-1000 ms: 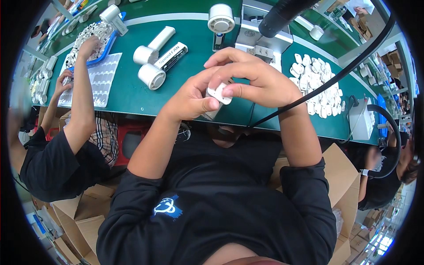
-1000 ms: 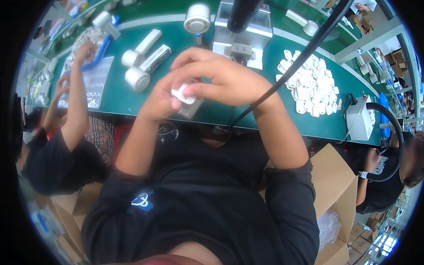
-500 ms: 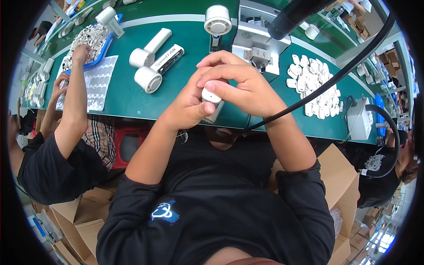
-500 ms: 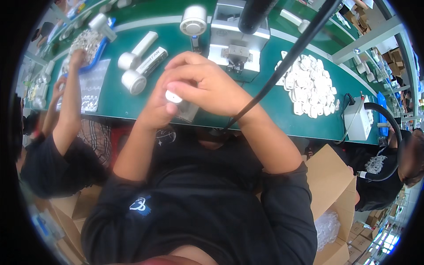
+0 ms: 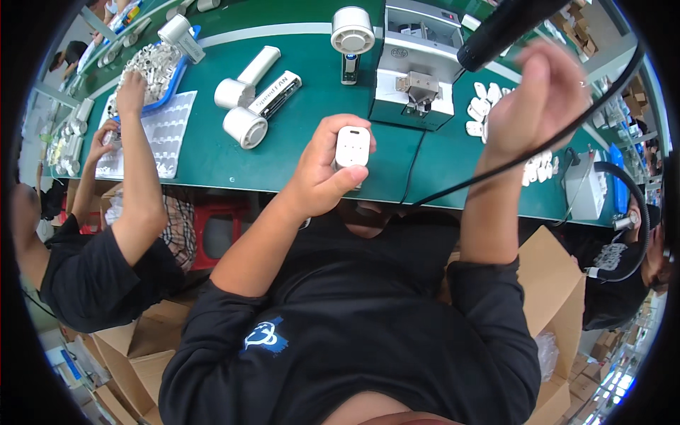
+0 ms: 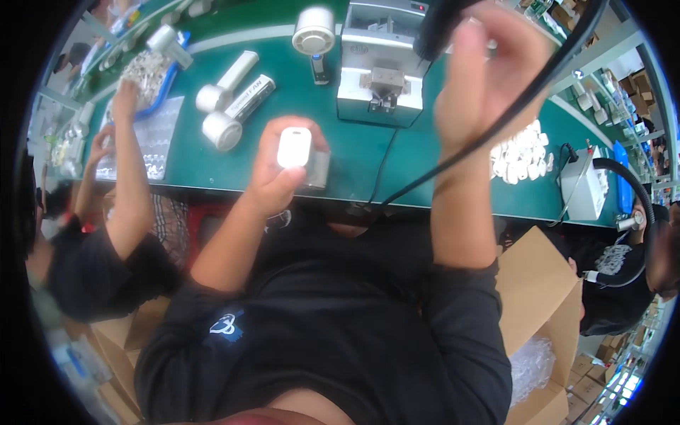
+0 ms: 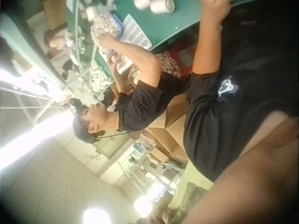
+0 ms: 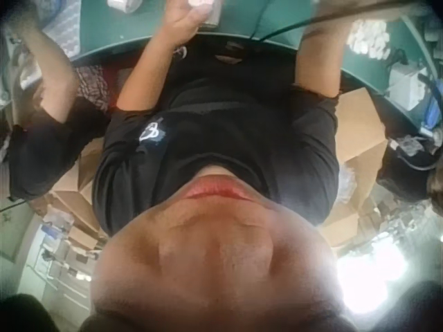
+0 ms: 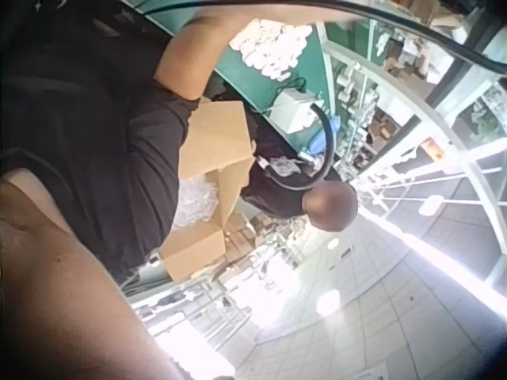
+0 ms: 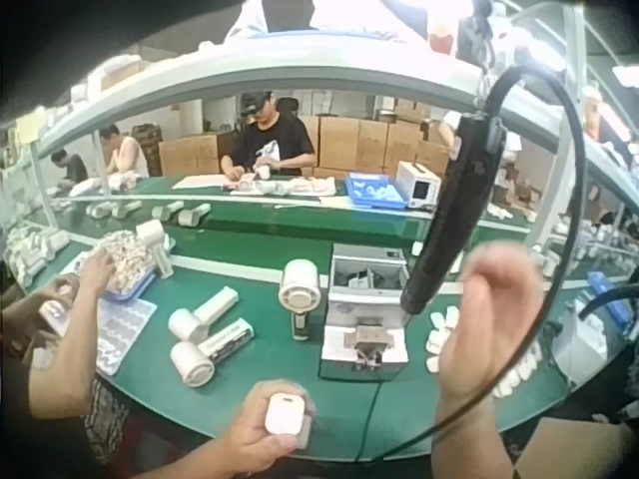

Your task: Assembling USB charger units by fastening internal components with a power screwdriver on an electronics assembly line.

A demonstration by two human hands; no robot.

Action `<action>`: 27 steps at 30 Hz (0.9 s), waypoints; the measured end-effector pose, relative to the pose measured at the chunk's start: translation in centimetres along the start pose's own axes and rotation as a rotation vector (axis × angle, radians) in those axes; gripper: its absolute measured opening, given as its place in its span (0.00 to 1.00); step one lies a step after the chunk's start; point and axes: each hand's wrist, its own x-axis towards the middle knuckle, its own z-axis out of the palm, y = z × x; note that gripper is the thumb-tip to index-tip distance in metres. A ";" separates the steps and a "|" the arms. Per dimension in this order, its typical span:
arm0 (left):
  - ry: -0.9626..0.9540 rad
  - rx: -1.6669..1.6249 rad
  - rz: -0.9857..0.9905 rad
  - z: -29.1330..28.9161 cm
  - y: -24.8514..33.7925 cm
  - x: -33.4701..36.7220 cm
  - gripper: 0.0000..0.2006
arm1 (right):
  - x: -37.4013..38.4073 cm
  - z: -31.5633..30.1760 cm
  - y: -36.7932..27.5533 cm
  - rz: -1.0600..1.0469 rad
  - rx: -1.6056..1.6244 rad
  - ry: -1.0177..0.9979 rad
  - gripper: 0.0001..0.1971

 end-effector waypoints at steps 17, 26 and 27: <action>0.159 0.139 0.073 0.1 -0.3 1.6 0.23 | 0.3 2.0 2.8 0.708 0.501 -0.223 0.21; 0.240 0.276 0.185 0.1 -1.1 1.8 0.21 | 1.1 -0.9 4.2 0.821 0.563 -0.237 0.24; 0.236 0.272 0.178 0.0 -1.2 1.7 0.21 | 1.6 -0.9 4.1 0.802 0.494 -0.267 0.26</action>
